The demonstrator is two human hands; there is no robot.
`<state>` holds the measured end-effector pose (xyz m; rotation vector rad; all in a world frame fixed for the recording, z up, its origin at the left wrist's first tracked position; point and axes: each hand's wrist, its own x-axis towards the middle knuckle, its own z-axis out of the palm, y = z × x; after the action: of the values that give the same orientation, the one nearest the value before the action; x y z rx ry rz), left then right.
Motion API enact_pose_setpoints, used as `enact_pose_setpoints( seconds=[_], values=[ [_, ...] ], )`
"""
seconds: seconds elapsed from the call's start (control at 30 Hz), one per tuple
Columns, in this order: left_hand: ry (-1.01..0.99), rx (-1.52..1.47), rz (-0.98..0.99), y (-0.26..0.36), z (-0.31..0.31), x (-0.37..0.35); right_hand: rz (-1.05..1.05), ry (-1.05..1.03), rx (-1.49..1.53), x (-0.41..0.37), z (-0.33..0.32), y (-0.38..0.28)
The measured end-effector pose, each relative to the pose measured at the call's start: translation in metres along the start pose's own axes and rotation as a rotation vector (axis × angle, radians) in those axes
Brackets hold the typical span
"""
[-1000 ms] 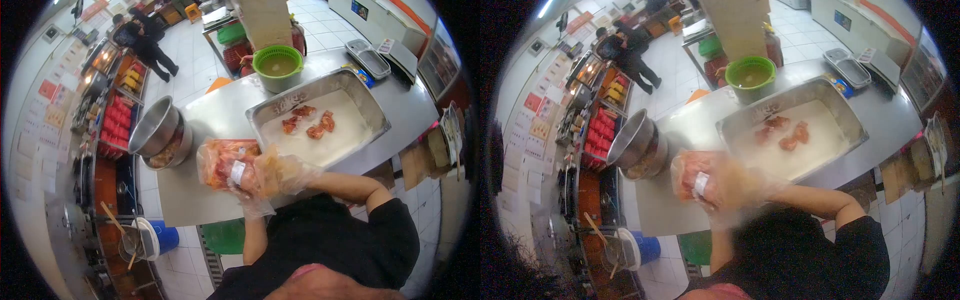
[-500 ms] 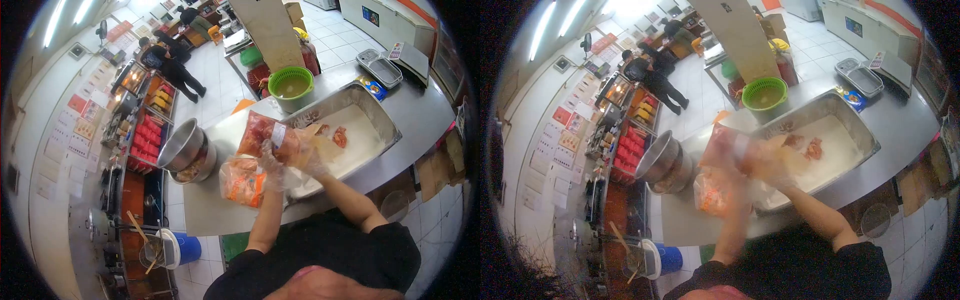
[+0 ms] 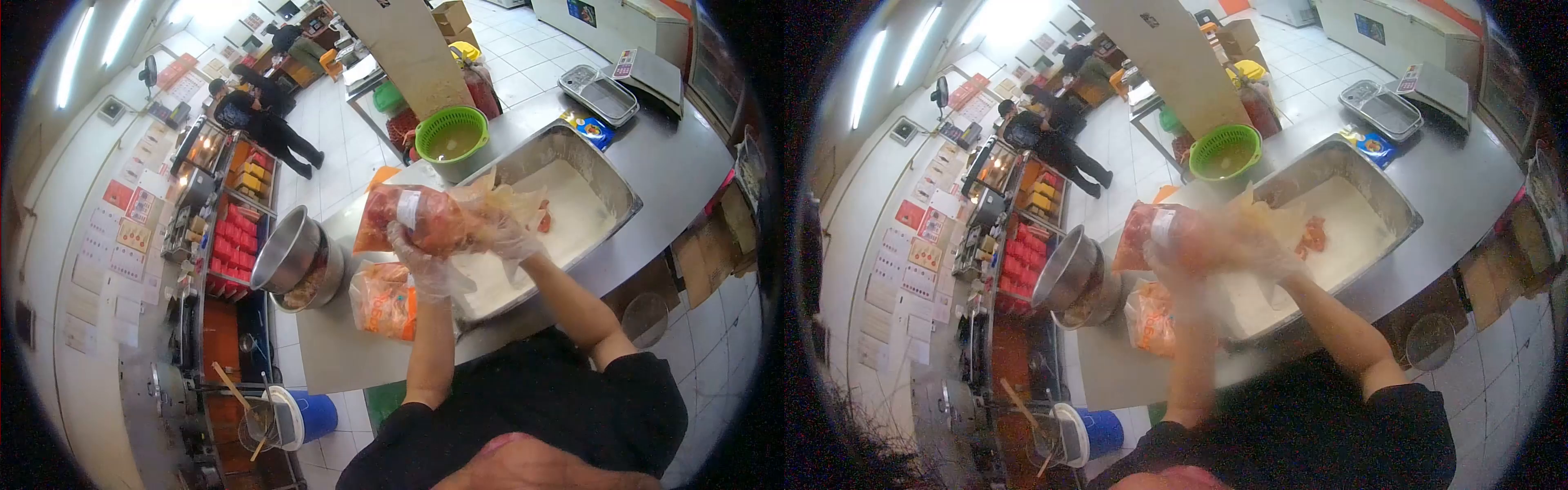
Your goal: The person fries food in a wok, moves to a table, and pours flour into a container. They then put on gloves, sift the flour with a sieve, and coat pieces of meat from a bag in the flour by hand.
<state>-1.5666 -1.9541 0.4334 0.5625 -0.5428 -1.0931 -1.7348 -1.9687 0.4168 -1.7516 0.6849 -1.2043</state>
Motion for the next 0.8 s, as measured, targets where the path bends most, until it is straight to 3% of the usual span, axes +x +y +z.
enact_pose_setpoints(
  seconds=[0.03, 0.07, 0.1, 0.17, 0.2, 0.27, 0.3, 0.33, 0.37, 0.43, 0.47, 0.5, 0.53, 0.57, 0.6, 0.63, 0.67, 0.7, 0.73, 0.77, 0.8],
  values=[
    [0.002, 0.002, 0.003, 0.006, 0.006, -0.003, 0.133, 0.023, 0.381, -0.006, 0.002, 0.033],
    [-0.051, -0.206, -0.078, 0.017, 0.020, -0.008, 0.267, 0.046, 0.759, -0.010, 0.003, 0.051],
    [-0.105, -0.414, -0.160, 0.025, 0.027, -0.010, 0.269, 0.043, 0.758, -0.010, 0.002, 0.030],
    [-0.108, -0.422, -0.133, 0.030, 0.024, -0.005, 0.107, 0.172, 0.372, -0.012, -0.004, -0.012],
    [-0.112, -0.428, -0.110, 0.031, 0.021, -0.002, 0.109, 0.176, 0.370, -0.011, -0.005, -0.016],
    [-0.116, -0.440, -0.070, 0.029, 0.012, 0.004, 0.340, 0.240, 0.874, -0.011, -0.008, -0.019],
    [-0.113, -0.445, -0.062, 0.028, 0.006, 0.007, 0.348, 0.246, 0.871, -0.010, -0.006, -0.020],
    [-0.109, -0.449, -0.055, 0.027, 0.000, 0.010, 0.339, 0.260, 1.069, -0.008, -0.003, -0.021],
    [-0.235, -0.721, -0.133, 0.029, 0.000, 0.014, 0.325, 0.271, 1.267, -0.006, -0.001, -0.021],
    [-0.362, -0.996, -0.205, 0.026, 0.003, 0.019, 0.285, 0.309, 1.096, -0.011, 0.003, -0.012],
    [-0.623, -0.959, -0.118, 0.033, 0.029, 0.015, 0.260, 0.324, 1.011, -0.012, 0.001, -0.014],
    [-0.755, -0.937, -0.075, 0.041, 0.049, 0.007, 0.237, 0.340, 0.925, -0.013, -0.002, -0.017],
    [-0.885, -0.910, -0.026, 0.050, 0.069, -0.001, 0.253, 0.274, 1.157, -0.014, -0.010, -0.030],
    [-0.373, -0.549, 0.073, 0.060, 0.082, -0.011, 0.266, 0.204, 1.387, -0.015, -0.017, -0.036],
    [-0.126, -0.373, 0.138, 0.066, 0.075, -0.009, 0.260, 0.207, 1.385, -0.018, -0.027, -0.027],
    [0.125, -0.176, 0.152, 0.071, 0.069, -0.006, 0.173, 0.070, 1.372, -0.024, -0.041, -0.011],
    [-0.016, -0.396, 0.000, 0.075, 0.037, 0.011, 0.088, -0.064, 1.351, -0.026, -0.050, -0.003],
    [-0.157, -0.616, -0.155, 0.082, 0.043, 0.013, 0.086, -0.055, 1.347, -0.023, -0.056, -0.009],
    [-0.020, -0.251, 0.042, 0.078, 0.049, 0.008, 0.355, 0.291, 1.308, -0.020, -0.062, -0.015],
    [-0.021, -0.250, 0.033, 0.077, 0.053, 0.008, 0.618, 0.635, 1.232, -0.016, -0.067, -0.018],
    [-0.017, -0.284, 0.024, 0.077, 0.054, 0.009, 0.621, 0.644, 1.233, -0.012, -0.078, -0.006]
  ],
)
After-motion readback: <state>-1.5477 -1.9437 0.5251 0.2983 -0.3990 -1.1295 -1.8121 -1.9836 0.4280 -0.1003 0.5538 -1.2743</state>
